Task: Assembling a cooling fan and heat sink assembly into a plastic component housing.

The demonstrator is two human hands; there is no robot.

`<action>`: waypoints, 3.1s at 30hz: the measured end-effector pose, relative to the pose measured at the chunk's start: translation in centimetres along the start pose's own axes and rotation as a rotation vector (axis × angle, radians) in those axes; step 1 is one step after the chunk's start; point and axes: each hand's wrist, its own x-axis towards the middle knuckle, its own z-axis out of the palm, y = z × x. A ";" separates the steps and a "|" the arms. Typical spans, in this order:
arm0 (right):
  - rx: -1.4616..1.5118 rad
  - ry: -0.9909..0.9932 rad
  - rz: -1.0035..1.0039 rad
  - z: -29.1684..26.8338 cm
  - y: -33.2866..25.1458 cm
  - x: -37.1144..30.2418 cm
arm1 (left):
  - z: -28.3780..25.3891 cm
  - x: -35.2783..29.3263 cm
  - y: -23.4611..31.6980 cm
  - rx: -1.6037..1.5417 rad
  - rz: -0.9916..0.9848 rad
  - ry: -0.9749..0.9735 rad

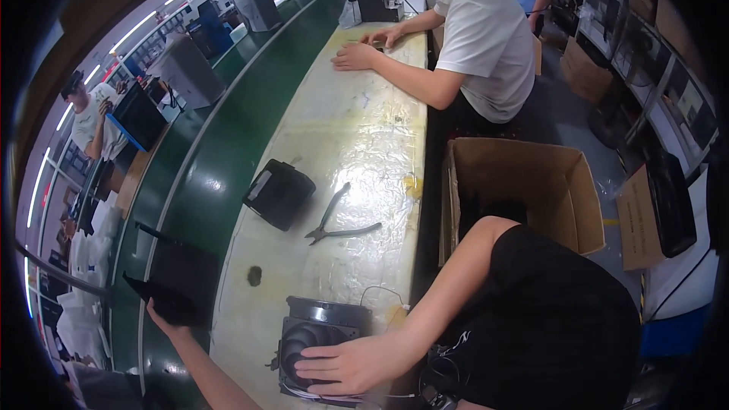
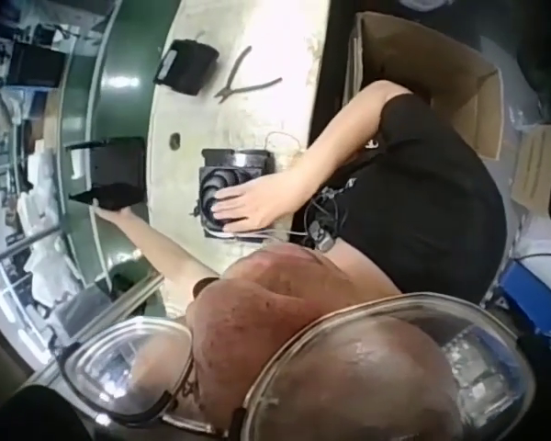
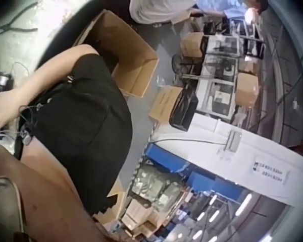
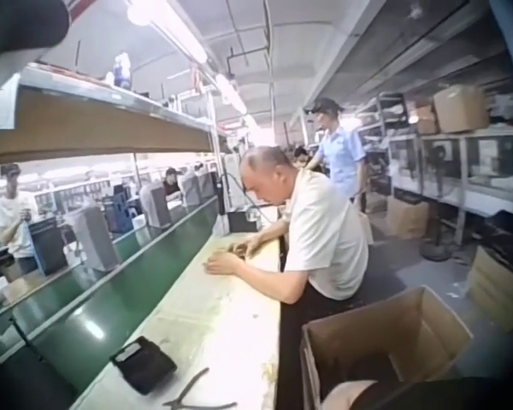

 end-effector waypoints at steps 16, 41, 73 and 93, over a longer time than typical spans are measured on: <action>-0.157 -0.336 -0.064 -7.2 2.3 1.2 | 14.0 -25.2 0.7 0.009 0.065 0.124; 2.144 0.738 0.823 -13.9 2.2 -9.7 | 10.2 -40.2 -8.6 -0.148 -0.048 0.360; 2.389 0.427 1.380 -4.9 0.2 1.4 | 10.1 -41.0 -12.9 -0.193 0.233 0.473; 1.973 0.637 1.439 0.0 1.5 1.2 | 10.2 -41.0 -13.0 -0.302 0.199 0.522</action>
